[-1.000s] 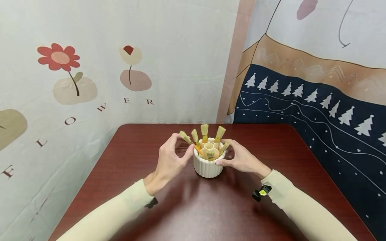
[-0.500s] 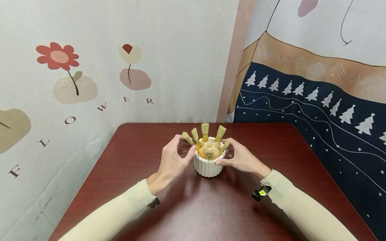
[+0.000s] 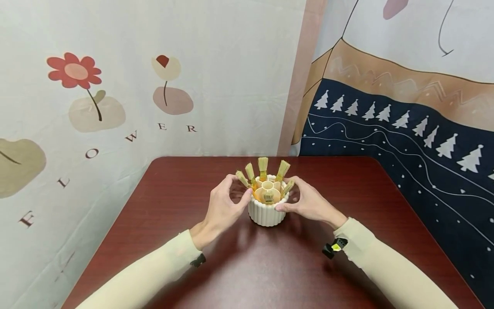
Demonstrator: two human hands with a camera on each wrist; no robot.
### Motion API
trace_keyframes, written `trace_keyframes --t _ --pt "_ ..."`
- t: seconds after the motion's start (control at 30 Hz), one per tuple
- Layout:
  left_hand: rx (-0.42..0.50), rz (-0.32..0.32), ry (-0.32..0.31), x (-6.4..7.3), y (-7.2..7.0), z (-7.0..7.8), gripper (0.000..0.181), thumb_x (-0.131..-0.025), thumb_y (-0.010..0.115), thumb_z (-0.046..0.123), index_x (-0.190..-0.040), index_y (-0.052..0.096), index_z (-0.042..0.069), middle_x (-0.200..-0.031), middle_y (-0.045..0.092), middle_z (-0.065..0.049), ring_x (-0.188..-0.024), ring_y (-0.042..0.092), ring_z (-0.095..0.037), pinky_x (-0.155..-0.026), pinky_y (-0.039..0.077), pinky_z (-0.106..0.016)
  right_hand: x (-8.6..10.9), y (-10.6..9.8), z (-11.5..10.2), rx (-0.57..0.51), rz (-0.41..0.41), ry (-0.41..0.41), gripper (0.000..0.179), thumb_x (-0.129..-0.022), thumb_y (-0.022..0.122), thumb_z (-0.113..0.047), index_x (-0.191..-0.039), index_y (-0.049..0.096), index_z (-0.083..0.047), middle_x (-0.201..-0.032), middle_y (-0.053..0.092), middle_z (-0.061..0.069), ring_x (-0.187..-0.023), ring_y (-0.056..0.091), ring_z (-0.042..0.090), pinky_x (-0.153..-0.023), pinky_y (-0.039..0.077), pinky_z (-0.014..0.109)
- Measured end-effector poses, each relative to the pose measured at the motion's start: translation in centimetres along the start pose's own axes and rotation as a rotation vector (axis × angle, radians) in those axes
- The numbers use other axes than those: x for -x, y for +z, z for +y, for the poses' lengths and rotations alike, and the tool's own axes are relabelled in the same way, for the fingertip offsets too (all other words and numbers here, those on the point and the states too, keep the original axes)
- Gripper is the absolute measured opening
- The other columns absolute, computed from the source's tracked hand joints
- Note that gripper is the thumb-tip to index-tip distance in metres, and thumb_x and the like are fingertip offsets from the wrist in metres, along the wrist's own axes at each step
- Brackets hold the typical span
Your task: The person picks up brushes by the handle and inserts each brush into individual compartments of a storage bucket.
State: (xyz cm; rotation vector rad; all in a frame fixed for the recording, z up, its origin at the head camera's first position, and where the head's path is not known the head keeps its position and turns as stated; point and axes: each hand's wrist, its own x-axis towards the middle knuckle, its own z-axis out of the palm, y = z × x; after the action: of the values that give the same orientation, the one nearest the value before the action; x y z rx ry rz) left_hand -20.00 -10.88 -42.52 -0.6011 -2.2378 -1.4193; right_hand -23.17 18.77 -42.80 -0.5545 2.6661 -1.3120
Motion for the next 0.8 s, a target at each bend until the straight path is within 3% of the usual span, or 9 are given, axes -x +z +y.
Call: trace_keyframes --t 0.47,0.8 --pt "-0.033 -0.020 -0.018 0.34 0.38 0.15 0.022 -0.103 0.085 0.009 -0.120 0.071 0.005 -0.107 0.084 -0.011 -0.094 0.084 -0.022 -0.084 0.072 -0.032 0.28 0.09 0.01 -0.010 0.013 -0.013 0.089 -0.091 0.103 -0.039 -0.160 0.057 -0.004 -0.136 0.075 0.015 -0.115 0.076 0.025 -0.104 0.067 0.046" --pt "-0.029 -0.030 -0.039 0.72 0.68 -0.01 0.023 -0.103 0.086 0.008 -0.120 0.070 0.005 -0.108 0.084 -0.012 -0.091 0.082 -0.020 -0.082 0.073 -0.037 0.44 0.08 0.12 -0.018 0.012 -0.012 0.089 -0.092 0.103 -0.040 -0.160 0.057 -0.005 -0.136 0.075 0.015 -0.115 0.075 0.025 -0.102 0.066 0.043"
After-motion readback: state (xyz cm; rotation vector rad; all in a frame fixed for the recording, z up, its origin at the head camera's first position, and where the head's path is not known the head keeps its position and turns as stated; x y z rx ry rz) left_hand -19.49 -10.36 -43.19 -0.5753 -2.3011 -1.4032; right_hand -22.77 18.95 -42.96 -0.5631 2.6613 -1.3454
